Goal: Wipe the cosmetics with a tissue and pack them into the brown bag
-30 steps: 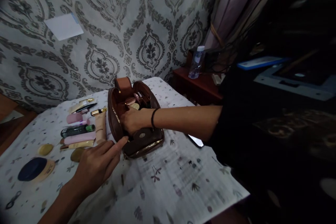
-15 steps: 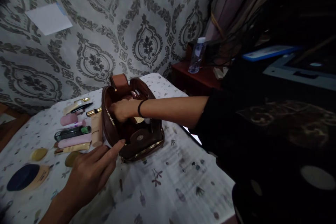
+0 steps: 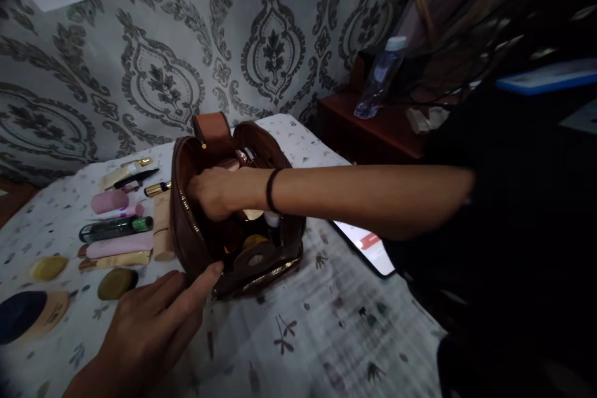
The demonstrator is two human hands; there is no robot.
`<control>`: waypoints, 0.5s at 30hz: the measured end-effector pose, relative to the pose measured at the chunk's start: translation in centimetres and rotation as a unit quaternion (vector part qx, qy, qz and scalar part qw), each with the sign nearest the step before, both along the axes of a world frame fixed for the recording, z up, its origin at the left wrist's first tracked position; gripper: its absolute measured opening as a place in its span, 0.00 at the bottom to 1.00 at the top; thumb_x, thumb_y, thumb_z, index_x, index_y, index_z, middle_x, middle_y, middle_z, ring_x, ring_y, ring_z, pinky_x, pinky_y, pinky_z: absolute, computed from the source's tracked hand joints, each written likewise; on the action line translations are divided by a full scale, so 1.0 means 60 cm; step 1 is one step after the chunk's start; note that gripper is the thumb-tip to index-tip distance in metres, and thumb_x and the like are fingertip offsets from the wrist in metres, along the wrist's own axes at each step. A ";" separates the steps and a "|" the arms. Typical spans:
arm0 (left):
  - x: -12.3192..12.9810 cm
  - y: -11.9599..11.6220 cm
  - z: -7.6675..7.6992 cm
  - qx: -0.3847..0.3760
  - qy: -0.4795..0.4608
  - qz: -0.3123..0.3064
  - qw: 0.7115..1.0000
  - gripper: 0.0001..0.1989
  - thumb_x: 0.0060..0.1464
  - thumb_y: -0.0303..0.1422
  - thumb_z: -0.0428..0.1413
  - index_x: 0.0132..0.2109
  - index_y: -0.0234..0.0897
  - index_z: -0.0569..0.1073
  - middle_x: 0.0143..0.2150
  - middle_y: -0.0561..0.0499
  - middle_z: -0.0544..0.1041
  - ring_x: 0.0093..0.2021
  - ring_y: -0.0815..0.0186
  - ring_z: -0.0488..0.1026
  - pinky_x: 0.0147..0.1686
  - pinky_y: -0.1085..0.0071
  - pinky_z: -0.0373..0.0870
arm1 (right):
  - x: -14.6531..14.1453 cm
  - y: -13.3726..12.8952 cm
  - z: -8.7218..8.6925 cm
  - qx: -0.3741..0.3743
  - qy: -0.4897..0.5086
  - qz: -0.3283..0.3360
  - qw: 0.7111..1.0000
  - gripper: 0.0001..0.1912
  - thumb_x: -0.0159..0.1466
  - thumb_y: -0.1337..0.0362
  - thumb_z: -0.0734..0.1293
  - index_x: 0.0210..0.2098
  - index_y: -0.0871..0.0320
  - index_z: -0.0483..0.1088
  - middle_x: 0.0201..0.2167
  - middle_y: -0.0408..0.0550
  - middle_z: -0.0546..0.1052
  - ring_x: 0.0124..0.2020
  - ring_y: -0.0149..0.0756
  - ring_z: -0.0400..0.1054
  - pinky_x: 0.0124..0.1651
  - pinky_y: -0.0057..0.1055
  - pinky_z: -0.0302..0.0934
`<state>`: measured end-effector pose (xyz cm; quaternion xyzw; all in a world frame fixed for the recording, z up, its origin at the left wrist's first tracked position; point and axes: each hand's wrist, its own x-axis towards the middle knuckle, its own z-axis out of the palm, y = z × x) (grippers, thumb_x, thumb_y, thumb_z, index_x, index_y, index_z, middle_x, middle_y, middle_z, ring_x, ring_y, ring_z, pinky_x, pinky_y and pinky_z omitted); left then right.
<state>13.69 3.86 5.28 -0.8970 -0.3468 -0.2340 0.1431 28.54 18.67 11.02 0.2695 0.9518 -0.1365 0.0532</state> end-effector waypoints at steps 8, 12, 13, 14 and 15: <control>-0.010 -0.001 -0.009 -0.057 -0.004 -0.010 0.998 0.22 0.64 0.23 0.44 0.62 0.38 0.67 0.26 0.55 0.70 0.24 0.70 0.68 0.22 0.75 0.63 | 0.068 -0.040 0.053 -0.011 0.068 -0.016 0.997 0.08 0.61 0.68 0.68 0.40 0.59 0.71 0.40 0.48 0.77 0.41 0.41 0.72 0.40 0.32 0.66; -0.015 0.000 -0.019 -0.055 0.012 -0.008 0.998 0.27 0.62 0.21 0.43 0.66 0.42 0.63 0.27 0.55 0.72 0.25 0.69 0.70 0.23 0.76 0.66 | 0.086 -0.056 0.044 -0.062 0.055 -0.051 0.995 0.08 0.59 0.62 0.71 0.36 0.58 0.71 0.31 0.45 0.76 0.33 0.37 0.71 0.31 0.29 0.63; -0.016 0.000 -0.021 -0.056 0.017 -0.006 0.998 0.28 0.63 0.21 0.43 0.67 0.43 0.61 0.27 0.55 0.72 0.25 0.70 0.70 0.23 0.76 0.66 | 0.087 -0.059 0.041 -0.076 0.047 -0.054 0.995 0.08 0.59 0.62 0.72 0.35 0.58 0.71 0.29 0.44 0.75 0.32 0.36 0.71 0.29 0.29 0.62; -0.017 -0.001 -0.023 -0.056 0.021 -0.004 0.998 0.29 0.63 0.21 0.43 0.68 0.45 0.60 0.27 0.55 0.72 0.25 0.69 0.70 0.23 0.76 0.66 | 0.088 -0.061 0.038 -0.089 0.042 -0.053 0.994 0.08 0.58 0.62 0.72 0.34 0.58 0.71 0.28 0.44 0.75 0.31 0.36 0.71 0.28 0.28 0.62; -0.018 -0.001 -0.024 -0.057 0.022 -0.001 0.998 0.29 0.63 0.22 0.43 0.68 0.45 0.59 0.28 0.54 0.73 0.25 0.69 0.71 0.23 0.77 0.67 | 0.088 -0.062 0.037 -0.099 0.040 -0.050 0.993 0.08 0.58 0.62 0.72 0.34 0.58 0.72 0.28 0.43 0.75 0.31 0.36 0.71 0.28 0.28 0.61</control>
